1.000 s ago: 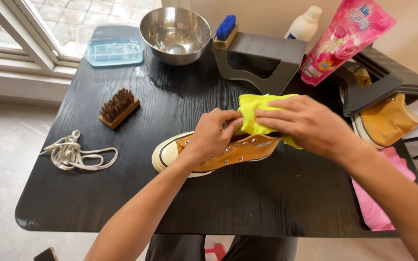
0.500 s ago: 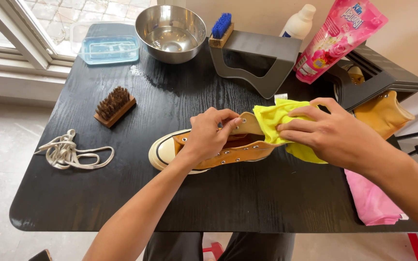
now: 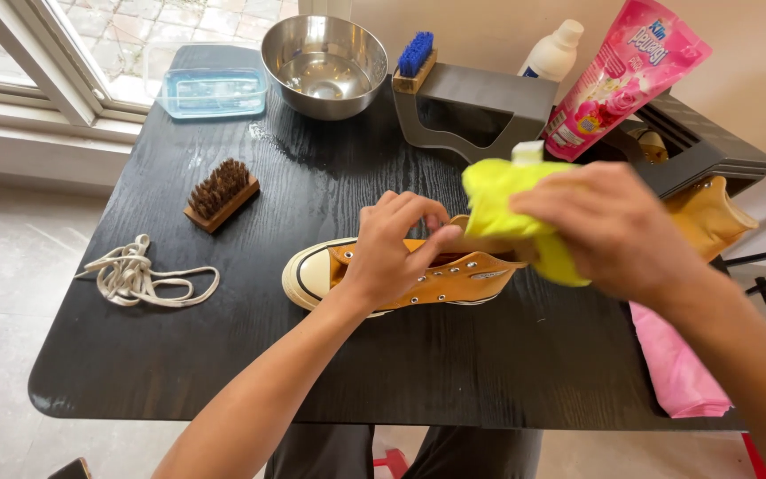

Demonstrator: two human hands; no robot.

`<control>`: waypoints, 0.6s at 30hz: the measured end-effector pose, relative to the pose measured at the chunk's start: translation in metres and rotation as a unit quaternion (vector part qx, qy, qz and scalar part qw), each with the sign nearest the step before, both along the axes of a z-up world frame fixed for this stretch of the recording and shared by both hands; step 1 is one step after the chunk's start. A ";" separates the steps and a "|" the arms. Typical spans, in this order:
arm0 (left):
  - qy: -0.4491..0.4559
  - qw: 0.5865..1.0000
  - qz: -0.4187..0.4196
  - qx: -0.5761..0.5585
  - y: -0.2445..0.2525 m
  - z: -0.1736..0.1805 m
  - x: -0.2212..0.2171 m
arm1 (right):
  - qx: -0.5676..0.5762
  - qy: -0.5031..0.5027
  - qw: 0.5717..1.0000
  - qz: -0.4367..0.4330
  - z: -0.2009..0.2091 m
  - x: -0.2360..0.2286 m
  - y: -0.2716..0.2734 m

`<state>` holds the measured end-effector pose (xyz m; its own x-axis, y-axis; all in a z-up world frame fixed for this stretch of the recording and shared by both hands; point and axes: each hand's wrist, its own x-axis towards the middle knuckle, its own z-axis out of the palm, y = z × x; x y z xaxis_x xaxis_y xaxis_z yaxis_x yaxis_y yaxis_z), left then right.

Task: Wiping a yellow high-top sneaker clean using a yellow microfiber cloth on a workspace.

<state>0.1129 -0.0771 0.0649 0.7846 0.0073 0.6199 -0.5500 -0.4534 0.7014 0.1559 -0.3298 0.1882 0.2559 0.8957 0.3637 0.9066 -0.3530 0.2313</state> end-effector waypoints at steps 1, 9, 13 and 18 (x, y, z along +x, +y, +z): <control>0.000 1.000 0.000 0.001 0.001 0.001 -0.002 | 0.001 0.000 1.000 0.000 -0.008 -0.003 0.002; -0.162 0.973 0.020 0.164 -0.005 -0.014 -0.010 | -0.129 -0.011 0.991 -0.031 -0.018 -0.009 -0.008; -0.134 0.973 0.033 0.188 -0.005 -0.018 -0.008 | -0.167 -0.049 0.984 -0.026 -0.017 -0.012 -0.018; -0.130 0.964 0.045 0.229 -0.004 -0.016 -0.011 | -0.229 -0.122 0.963 -0.071 -0.013 -0.017 -0.029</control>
